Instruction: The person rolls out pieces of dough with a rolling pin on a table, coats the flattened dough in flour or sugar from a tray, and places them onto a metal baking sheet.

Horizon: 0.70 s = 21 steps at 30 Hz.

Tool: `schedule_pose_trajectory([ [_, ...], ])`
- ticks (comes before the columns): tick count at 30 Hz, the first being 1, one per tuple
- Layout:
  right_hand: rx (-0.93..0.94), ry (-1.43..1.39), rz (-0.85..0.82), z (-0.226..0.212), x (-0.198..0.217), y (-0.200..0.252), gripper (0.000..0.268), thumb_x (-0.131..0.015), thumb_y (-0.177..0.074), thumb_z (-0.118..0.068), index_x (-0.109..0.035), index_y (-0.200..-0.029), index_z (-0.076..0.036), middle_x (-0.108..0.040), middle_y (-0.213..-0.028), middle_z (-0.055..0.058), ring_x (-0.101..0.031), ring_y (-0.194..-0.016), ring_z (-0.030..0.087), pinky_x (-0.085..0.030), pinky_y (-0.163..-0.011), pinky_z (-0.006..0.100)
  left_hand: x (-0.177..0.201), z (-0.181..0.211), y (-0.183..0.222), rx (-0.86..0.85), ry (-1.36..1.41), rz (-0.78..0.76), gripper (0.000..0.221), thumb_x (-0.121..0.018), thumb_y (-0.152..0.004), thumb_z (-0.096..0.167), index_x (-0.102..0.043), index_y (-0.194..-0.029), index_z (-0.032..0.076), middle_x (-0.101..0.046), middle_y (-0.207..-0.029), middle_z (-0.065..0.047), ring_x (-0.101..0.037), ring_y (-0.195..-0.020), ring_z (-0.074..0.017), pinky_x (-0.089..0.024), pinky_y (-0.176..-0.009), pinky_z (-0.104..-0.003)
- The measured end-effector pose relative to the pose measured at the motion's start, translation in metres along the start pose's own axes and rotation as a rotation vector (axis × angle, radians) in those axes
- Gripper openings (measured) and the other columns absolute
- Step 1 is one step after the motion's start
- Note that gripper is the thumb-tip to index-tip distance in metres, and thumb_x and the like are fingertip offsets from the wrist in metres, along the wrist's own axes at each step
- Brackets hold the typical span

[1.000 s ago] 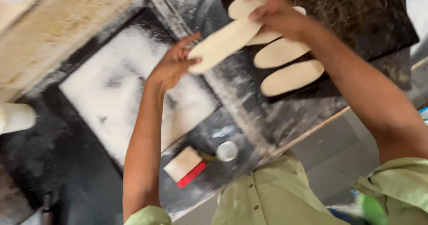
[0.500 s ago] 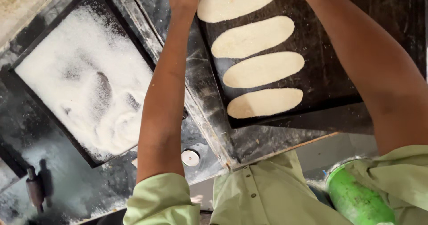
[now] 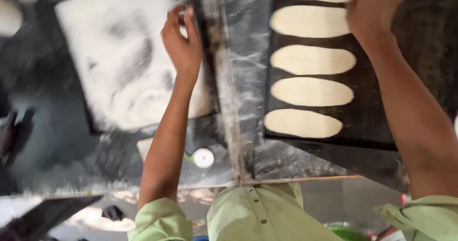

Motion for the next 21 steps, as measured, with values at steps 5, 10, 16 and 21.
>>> schedule_pose_trajectory([
  [5, -0.229, -0.64, 0.065, -0.121, 0.014, -0.021, 0.011, -0.06, -0.111, -0.012, -0.063, -0.117, -0.003, -0.064, -0.121, 0.012, -0.055, -0.119, 0.031, -0.039, -0.103, 0.05, 0.129, -0.136, 0.036, -0.074, -0.135, 0.175, 0.014, -0.065, -0.109, 0.019, -0.066, -0.101, 0.007, -0.078, -0.112, -0.01, -0.074, -0.113, -0.0258, -0.036, -0.136, -0.048],
  [10, -0.169, -0.329, 0.007, -0.383, 0.067, -0.044, 0.076, -0.06, -0.11, -0.046, -0.049, -0.155, 0.015, -0.037, -0.141, 0.054, -0.036, -0.125, 0.061, -0.027, -0.099, 0.053, 0.066, -0.212, 0.042, 0.243, 0.123, -0.322, 0.035, -0.048, -0.106, 0.041, -0.041, -0.129, 0.015, -0.047, -0.139, -0.009, -0.04, -0.133, -0.0269, -0.02, -0.132, -0.05],
  [16, -0.529, -1.475, 0.033, -0.45, 0.079, -0.078, 0.084, -0.047, -0.104, -0.063, -0.032, -0.154, 0.003, -0.033, -0.167, 0.027, -0.034, -0.157, 0.035, -0.028, -0.132, 0.041, 0.056, -0.151, 0.099, 0.454, 0.47, -0.703, 0.075, -0.028, -0.102, 0.067, -0.011, -0.163, 0.025, -0.009, -0.171, -0.008, 0.001, -0.158, -0.0281, -0.001, -0.128, -0.054],
  [21, -0.054, -0.781, -0.504, -0.546, 0.069, -0.028, 0.063, -0.058, -0.098, -0.014, -0.048, -0.159, -0.003, -0.015, -0.166, 0.037, -0.014, -0.156, 0.057, -0.012, -0.113, 0.063, 0.19, -0.119, 0.028, 0.177, 1.258, -0.394, 0.087, -0.055, -0.099, 0.06, -0.014, -0.166, 0.022, -0.001, -0.178, -0.004, -0.003, -0.162, -0.0198, -0.015, -0.123, -0.05],
])
Point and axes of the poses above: each hand's wrist, its own y-axis away from the middle knuckle, its own x-axis out of the back of the hand, z = x × y, the point moved 9 cm from there along -y, towards the middle knuckle
